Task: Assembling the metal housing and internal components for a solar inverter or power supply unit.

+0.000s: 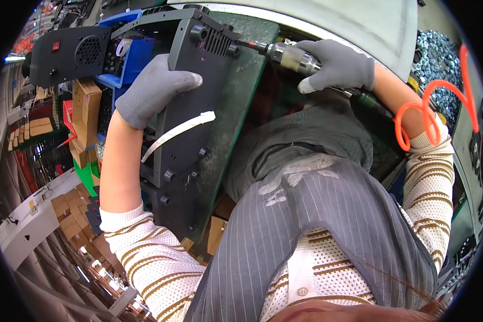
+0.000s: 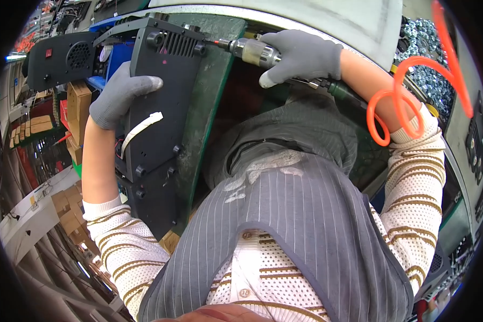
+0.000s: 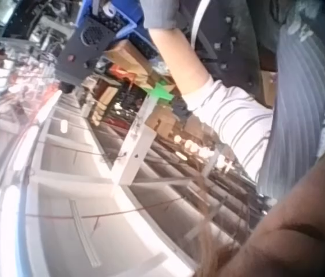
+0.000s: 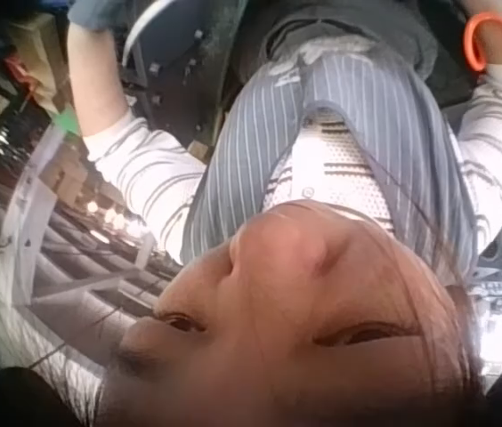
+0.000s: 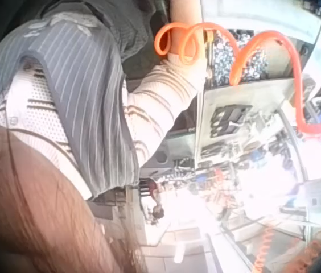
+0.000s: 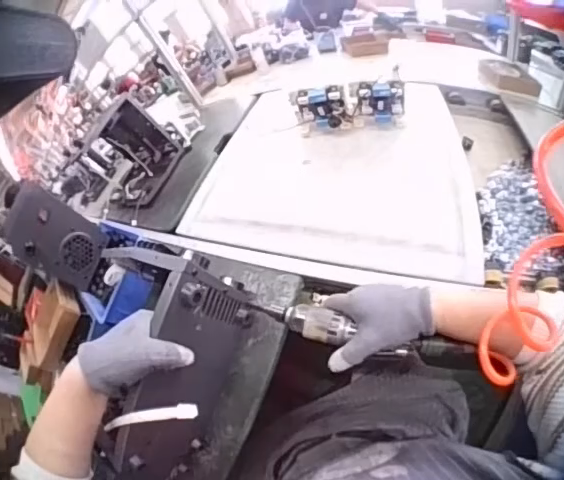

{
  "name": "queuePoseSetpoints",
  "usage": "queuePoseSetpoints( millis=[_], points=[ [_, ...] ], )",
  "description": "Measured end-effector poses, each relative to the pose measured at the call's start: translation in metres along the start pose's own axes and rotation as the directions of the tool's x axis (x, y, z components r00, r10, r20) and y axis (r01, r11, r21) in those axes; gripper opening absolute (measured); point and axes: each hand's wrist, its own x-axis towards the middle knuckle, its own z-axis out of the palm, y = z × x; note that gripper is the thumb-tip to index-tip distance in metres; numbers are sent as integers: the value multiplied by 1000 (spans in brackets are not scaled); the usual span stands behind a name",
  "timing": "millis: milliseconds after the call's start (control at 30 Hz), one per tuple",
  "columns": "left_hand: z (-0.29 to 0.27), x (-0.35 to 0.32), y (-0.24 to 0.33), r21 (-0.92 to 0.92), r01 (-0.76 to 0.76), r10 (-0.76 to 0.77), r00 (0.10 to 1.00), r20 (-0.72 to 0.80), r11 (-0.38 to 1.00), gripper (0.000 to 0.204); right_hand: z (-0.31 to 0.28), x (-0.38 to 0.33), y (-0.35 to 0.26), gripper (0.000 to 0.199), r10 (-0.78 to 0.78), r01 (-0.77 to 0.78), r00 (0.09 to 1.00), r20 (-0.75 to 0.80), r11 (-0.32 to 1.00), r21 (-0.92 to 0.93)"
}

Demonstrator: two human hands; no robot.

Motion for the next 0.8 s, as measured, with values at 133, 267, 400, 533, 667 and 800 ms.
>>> queuePoseSetpoints(
  millis=[133,267,400,533,667,800],
  points=[
    [-1,0,4,14,-32,31,996,83,999,30,-1,5,1,68,34,-33,998,52,999,-16],
    [-1,0,2,-53,-47,51,995,89,998,29,-1,6,6,68,-1,-6,996,88,997,79],
    [2,-3,4,-12,-55,56,996,71,998,29,-3,1,3,67,-11,-1,993,117,995,96],
    [2,-4,7,-76,-48,56,993,103,996,26,1,6,10,65,-4,-23,991,133,980,199],
    [-2,3,2,-70,-68,75,992,100,995,24,0,6,9,65,18,-50,989,144,975,217],
    [-2,2,2,-56,-82,87,992,93,995,21,3,8,13,66,3,-21,994,105,986,165]
  ],
)
